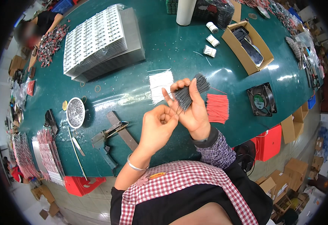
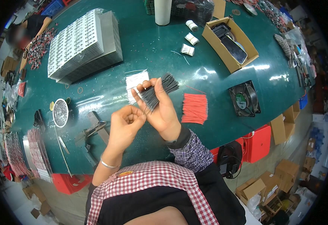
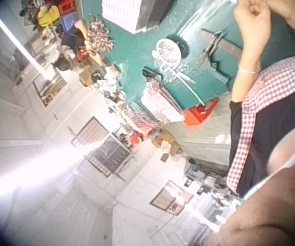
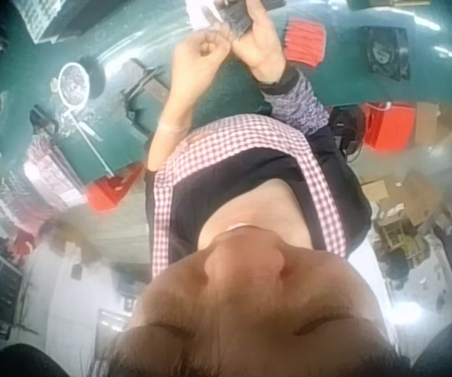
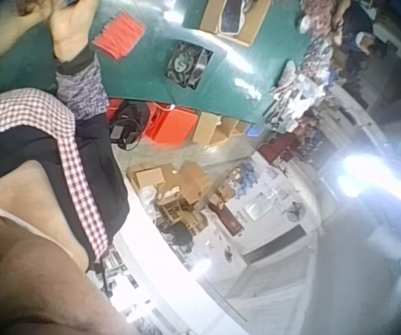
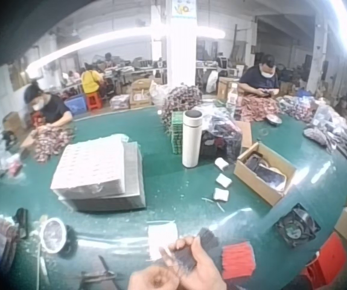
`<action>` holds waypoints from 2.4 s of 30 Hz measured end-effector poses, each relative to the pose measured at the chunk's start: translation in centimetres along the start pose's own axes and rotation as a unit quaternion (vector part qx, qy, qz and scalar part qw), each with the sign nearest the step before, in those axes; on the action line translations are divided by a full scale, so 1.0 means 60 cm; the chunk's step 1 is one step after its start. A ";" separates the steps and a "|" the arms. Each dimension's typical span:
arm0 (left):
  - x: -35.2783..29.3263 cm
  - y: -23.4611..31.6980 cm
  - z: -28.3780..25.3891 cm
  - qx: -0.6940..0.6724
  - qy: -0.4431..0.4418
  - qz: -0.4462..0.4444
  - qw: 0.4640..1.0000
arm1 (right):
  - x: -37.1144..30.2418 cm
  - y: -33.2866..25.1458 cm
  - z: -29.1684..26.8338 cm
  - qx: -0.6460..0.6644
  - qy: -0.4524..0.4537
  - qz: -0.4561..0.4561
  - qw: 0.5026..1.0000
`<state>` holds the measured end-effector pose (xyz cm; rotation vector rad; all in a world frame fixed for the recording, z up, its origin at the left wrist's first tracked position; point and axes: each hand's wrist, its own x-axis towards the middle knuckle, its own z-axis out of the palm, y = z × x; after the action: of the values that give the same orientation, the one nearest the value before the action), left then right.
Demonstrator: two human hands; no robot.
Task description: The person solders wires onto a circuit board with a soldering gun, stacks the finished board, and binds bundles of wires with rubber bands by hand.
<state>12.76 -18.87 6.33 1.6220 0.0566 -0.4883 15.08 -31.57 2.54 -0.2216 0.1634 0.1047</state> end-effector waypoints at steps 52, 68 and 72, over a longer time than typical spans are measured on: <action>0.138 -0.081 -0.358 0.478 0.237 0.061 0.843 | -0.096 0.062 -0.001 -0.081 -0.079 0.381 0.918; 0.027 0.023 -0.113 0.176 -0.124 0.031 0.976 | -0.055 0.049 -0.009 -0.202 0.018 0.203 0.958; 0.009 0.056 -0.083 0.264 -0.100 0.036 0.959 | -0.056 0.040 -0.021 -0.226 -0.002 0.167 0.960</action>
<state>15.71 -14.63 9.47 2.0771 -0.3087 -0.6449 11.28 -29.80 1.41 -0.6501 0.1699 0.4808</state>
